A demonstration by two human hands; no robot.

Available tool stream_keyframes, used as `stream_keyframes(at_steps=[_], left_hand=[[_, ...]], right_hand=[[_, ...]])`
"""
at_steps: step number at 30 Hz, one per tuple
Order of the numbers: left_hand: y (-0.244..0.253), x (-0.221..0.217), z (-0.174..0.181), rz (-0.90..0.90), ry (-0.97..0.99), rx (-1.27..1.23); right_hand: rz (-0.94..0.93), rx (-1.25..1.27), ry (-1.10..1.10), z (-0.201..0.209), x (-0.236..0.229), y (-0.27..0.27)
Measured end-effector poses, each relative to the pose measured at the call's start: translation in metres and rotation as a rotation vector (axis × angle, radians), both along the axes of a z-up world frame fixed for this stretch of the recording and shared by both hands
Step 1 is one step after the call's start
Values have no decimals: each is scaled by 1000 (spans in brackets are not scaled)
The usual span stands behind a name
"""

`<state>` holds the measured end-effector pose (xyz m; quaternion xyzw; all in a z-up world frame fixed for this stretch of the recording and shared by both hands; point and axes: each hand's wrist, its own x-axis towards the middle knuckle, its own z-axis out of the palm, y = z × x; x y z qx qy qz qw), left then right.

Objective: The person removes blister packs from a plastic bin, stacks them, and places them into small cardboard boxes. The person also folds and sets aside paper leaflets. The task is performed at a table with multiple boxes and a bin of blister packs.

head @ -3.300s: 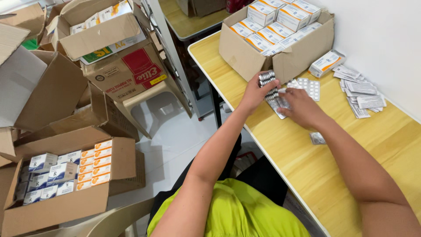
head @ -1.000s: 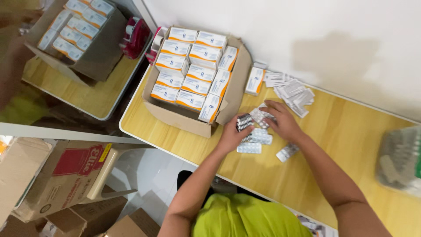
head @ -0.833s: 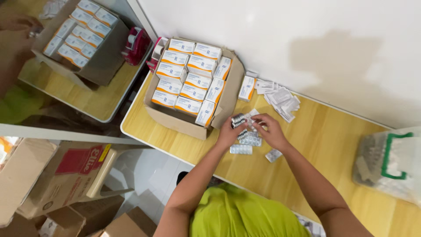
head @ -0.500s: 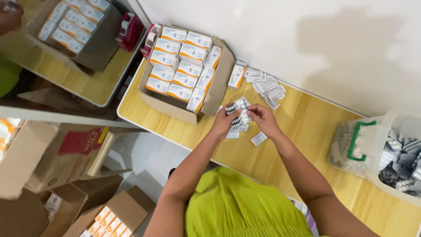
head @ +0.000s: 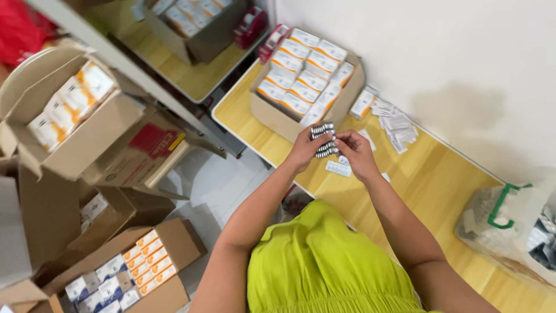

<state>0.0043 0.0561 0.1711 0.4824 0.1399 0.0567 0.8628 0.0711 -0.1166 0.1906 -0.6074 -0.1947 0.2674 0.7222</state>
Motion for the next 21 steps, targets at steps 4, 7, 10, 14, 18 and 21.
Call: stream_keyframes(at_steps=[4, 7, 10, 14, 18, 21], left_hand=[[32, -24, 15, 70, -62, 41], [53, -38, 27, 82, -67, 45], [70, -51, 38, 83, -71, 48], [87, -59, 52, 105, -57, 72], [96, -53, 59, 148, -64, 82], [102, -42, 63, 201, -97, 113]], right_hand=[[73, -35, -166, 19, -21, 42], [65, 7, -121, 29, -32, 62], [73, 8, -104, 40, -43, 77], [107, -40, -144, 58, -52, 99], [150, -104, -223, 70, -43, 112], [220, -71, -215, 76, -23, 123]])
